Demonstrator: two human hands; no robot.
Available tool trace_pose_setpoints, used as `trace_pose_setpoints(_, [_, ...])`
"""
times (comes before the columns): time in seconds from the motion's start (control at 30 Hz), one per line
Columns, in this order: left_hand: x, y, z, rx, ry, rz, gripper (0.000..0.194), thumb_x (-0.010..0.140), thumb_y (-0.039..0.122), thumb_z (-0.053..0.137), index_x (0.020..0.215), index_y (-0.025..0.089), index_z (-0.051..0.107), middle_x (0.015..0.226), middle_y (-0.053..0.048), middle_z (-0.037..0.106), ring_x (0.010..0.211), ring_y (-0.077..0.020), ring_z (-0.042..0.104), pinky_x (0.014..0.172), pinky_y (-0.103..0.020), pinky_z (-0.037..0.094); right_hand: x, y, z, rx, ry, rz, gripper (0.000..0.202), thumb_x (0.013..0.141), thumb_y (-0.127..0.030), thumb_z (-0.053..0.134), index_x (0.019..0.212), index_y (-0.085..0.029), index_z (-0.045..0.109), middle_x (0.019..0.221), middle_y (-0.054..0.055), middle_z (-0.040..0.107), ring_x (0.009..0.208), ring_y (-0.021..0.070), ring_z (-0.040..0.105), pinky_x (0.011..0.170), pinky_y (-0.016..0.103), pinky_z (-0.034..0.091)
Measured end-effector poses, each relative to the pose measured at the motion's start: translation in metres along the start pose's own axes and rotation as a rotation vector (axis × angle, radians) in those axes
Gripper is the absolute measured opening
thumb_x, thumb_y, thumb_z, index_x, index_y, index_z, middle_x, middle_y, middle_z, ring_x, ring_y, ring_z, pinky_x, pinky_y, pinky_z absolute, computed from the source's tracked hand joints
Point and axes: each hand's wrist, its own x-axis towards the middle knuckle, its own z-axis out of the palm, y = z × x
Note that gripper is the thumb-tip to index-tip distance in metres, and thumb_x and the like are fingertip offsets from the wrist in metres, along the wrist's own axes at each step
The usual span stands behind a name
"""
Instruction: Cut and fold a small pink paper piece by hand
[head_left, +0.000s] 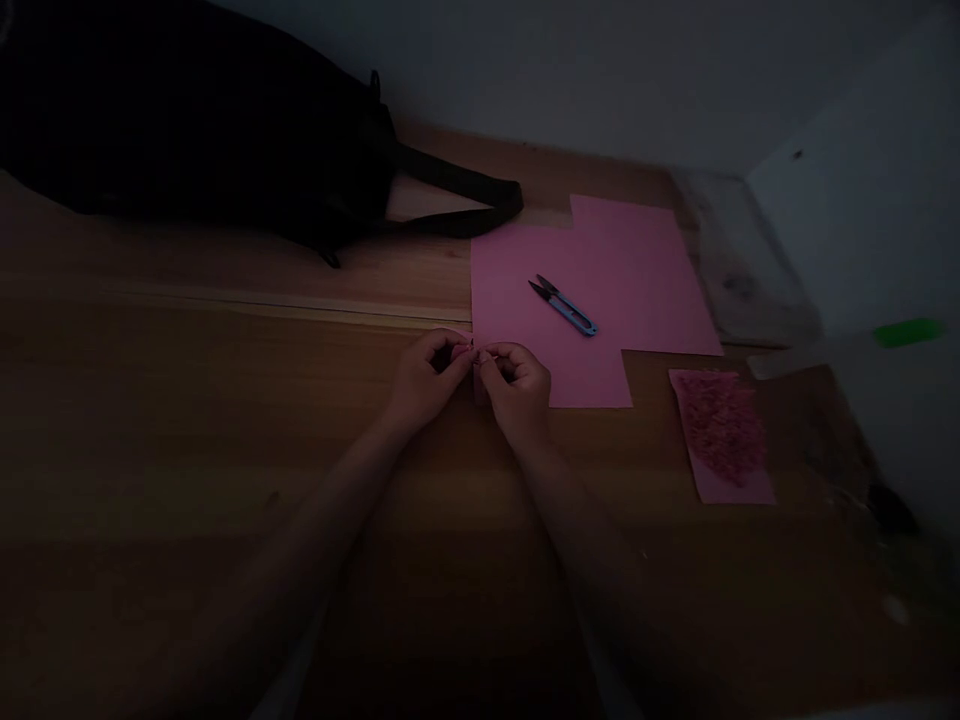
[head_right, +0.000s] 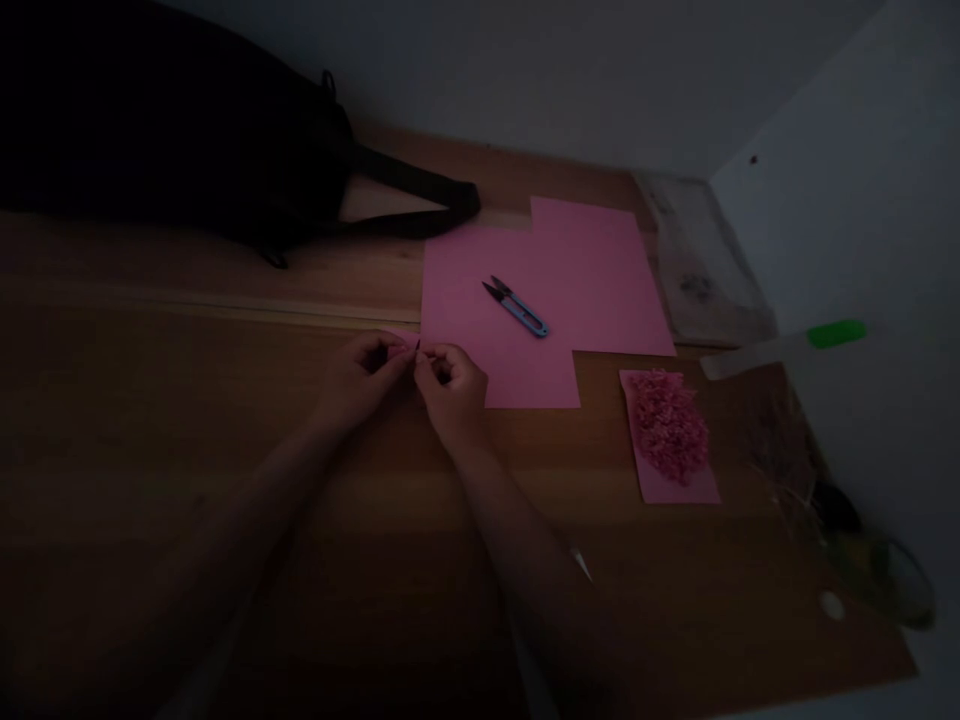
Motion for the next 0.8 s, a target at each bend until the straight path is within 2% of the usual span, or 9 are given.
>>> trace_pose_setpoints(0.47, [-0.0018,-0.0022,0.0008,-0.067,-0.008,-0.032,0.007,0.071,0.020,0.059,0.078,0.019,0.061,0.079,-0.001,0.064,0.076,-0.0136,0.059,0.072,-0.027,0.047,-0.0004,0.0013,0.0000,0.010,-0.010,0.008,0.013,0.074,-0.030,0.055,0.076,-0.018,0.059,0.051,-0.006,0.050,0.042,0.0074,0.045,0.043,0.020,0.036])
trace_pose_setpoints(0.8, [-0.0014,-0.0017,0.0009,-0.008,-0.005,0.001,0.007,0.071,0.020,0.059,0.077,0.019,0.062,0.080,-0.001,0.066,0.075,-0.0133,0.060,0.071,-0.027,0.048,-0.0003,0.0007,0.0005,-0.029,0.014,-0.012,0.013,0.072,-0.030,0.056,0.075,-0.017,0.060,0.049,-0.006,0.052,0.042,0.0073,0.046,0.043,0.020,0.036])
